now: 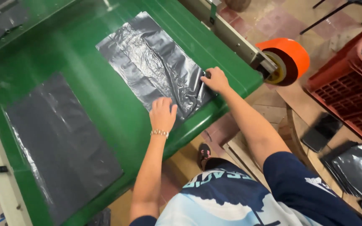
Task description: Folding plastic bags from a conveyor belt and stacking them into a crate
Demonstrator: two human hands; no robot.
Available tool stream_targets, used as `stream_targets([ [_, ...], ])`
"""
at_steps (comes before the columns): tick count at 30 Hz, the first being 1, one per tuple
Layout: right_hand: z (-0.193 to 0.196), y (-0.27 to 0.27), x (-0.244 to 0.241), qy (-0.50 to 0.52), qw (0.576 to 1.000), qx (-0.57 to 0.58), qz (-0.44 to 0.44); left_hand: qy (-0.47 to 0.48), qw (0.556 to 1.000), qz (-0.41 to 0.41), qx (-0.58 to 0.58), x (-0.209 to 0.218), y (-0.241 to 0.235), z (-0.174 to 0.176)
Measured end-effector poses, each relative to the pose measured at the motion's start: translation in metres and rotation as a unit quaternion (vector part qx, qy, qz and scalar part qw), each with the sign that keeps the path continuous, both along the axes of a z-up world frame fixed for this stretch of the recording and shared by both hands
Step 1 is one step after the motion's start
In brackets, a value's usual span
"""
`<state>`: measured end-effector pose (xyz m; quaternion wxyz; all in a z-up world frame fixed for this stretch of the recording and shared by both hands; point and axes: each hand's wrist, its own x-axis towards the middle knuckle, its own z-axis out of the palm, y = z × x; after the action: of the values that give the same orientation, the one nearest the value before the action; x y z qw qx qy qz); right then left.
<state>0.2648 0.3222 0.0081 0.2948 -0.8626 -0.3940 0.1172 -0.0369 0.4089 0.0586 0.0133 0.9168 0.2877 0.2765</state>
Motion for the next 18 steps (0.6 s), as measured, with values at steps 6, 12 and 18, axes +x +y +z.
stream_targets([
  [6,0.045,0.02,0.005,0.101,0.977,0.149,0.112,0.084,0.994,0.047,-0.049,0.043,0.029,-0.002],
  [12,0.065,0.006,0.013,0.269,0.958,0.077,0.059,0.176,0.974,0.037,-0.139,0.042,0.027,-0.007],
  [18,0.049,-0.021,0.007,0.045,0.989,-0.142,0.016,0.18,0.977,0.039,-0.111,0.039,0.023,-0.01],
])
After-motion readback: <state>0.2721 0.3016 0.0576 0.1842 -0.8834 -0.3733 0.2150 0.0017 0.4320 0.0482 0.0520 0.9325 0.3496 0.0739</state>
